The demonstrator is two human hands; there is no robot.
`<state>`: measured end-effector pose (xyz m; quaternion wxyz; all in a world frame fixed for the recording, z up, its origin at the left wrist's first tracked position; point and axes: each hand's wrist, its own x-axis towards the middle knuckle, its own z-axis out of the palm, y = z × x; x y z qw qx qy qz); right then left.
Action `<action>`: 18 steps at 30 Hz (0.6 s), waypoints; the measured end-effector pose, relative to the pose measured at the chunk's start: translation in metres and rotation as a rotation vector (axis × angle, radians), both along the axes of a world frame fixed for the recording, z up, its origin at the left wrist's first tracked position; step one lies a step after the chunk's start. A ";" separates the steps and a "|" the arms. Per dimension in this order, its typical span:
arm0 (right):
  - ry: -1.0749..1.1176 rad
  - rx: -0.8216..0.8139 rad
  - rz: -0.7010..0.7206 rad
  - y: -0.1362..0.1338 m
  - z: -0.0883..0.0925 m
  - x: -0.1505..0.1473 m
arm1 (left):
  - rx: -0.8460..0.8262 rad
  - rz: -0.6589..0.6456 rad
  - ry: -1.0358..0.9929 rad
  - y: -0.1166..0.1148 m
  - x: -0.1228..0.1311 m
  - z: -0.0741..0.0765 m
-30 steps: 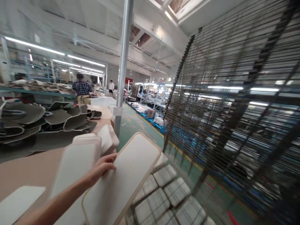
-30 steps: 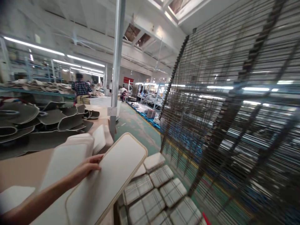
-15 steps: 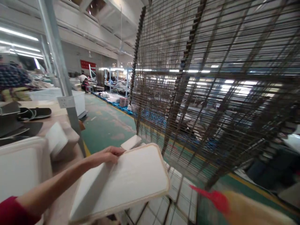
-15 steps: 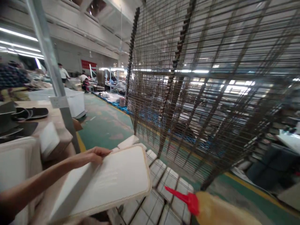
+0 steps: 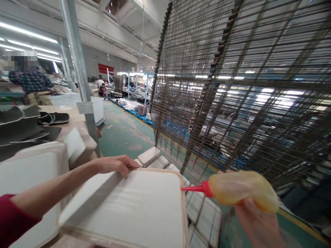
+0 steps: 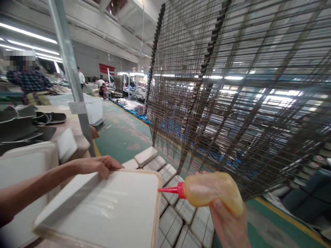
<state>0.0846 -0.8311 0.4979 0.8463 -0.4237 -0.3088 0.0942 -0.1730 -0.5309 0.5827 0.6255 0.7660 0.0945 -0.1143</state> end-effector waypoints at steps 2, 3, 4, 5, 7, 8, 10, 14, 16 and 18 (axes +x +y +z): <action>0.031 0.011 0.012 0.003 0.003 -0.001 | -0.033 0.001 0.001 0.001 -0.002 -0.001; 0.054 0.015 -0.003 0.003 0.004 -0.001 | -0.049 0.004 0.000 0.001 -0.003 -0.002; 0.078 0.014 -0.020 0.002 0.004 -0.001 | -0.062 0.006 -0.002 0.002 -0.004 -0.002; 0.100 0.005 -0.029 0.001 0.003 -0.001 | -0.071 0.009 -0.004 0.003 -0.005 -0.003; 0.139 -0.026 -0.027 -0.001 0.000 -0.001 | -0.081 0.017 -0.009 0.004 -0.006 -0.005; 0.144 -0.039 -0.015 -0.002 -0.002 -0.001 | -0.085 0.021 -0.013 0.005 -0.006 -0.005; 0.148 -0.046 0.016 -0.002 -0.007 -0.002 | -0.094 0.024 -0.017 0.007 -0.007 -0.007; 0.137 -0.070 0.041 -0.002 -0.020 0.000 | -0.101 0.033 -0.028 0.010 -0.010 -0.011; 0.077 -0.118 0.086 -0.005 -0.031 0.004 | -0.092 0.042 -0.039 0.012 -0.012 -0.015; 0.019 -0.137 0.111 -0.012 -0.041 0.009 | -0.083 0.047 -0.048 0.017 -0.014 -0.018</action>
